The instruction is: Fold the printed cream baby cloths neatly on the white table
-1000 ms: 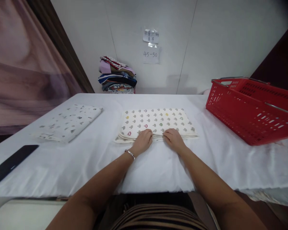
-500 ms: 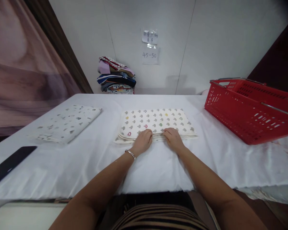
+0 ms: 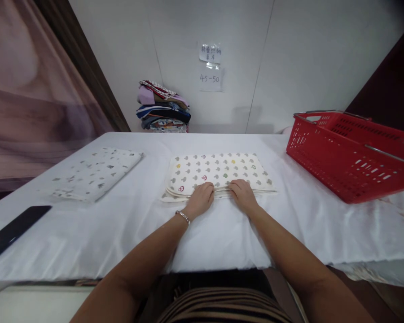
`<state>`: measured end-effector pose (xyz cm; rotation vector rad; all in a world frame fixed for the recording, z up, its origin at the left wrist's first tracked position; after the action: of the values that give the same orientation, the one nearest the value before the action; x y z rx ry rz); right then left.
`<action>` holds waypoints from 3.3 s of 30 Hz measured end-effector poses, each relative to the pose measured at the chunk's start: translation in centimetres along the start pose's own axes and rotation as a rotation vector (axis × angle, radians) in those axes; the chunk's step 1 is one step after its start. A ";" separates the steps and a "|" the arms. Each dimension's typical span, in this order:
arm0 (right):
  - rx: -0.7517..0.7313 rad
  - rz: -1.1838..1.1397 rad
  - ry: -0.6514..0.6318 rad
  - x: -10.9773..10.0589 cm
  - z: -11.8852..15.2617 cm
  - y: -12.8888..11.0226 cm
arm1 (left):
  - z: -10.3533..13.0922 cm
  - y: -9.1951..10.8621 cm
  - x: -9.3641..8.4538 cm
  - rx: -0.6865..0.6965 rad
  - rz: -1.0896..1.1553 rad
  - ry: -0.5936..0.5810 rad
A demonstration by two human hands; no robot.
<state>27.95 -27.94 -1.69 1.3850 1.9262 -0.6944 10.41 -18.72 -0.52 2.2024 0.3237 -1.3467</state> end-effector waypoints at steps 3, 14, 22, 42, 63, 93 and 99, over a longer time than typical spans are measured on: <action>-0.014 0.008 -0.011 0.0 0.0 0.0 | 0.0 -0.1 0.1 0.003 -0.005 0.009; -0.066 -0.032 -0.017 -0.5 0.6 -0.1 | 0.4 0.4 -0.3 0.068 -0.202 0.058; -0.024 0.005 -0.042 -0.3 0.6 0.1 | 0.4 0.4 0.0 0.062 -0.275 0.003; -0.044 -0.074 -0.037 0.2 0.8 0.4 | 0.2 0.2 0.3 -0.026 -0.275 -0.057; -0.013 -0.167 -0.054 -0.3 0.5 0.4 | -0.5 -0.6 0.2 -0.083 -0.026 -0.015; -0.014 0.040 -0.126 0.2 0.3 0.2 | -0.4 -0.5 0.0 -0.009 -0.075 -0.002; 0.026 -0.010 -0.161 0.3 0.4 0.1 | -0.5 -0.6 0.0 0.038 -0.066 -0.023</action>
<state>28.00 -28.01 -2.16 1.2949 1.8044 -0.8131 10.55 -17.96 -0.55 2.2238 0.3680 -1.4232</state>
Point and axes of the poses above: each hand's wrist, its own z-axis away from the middle knuckle, its own x-axis out of the palm, y = z × x, the point moved 2 cm from there along -z, towards the middle knuckle, and after that the axes turned 10 degrees about -x, right-handed, at the moved point
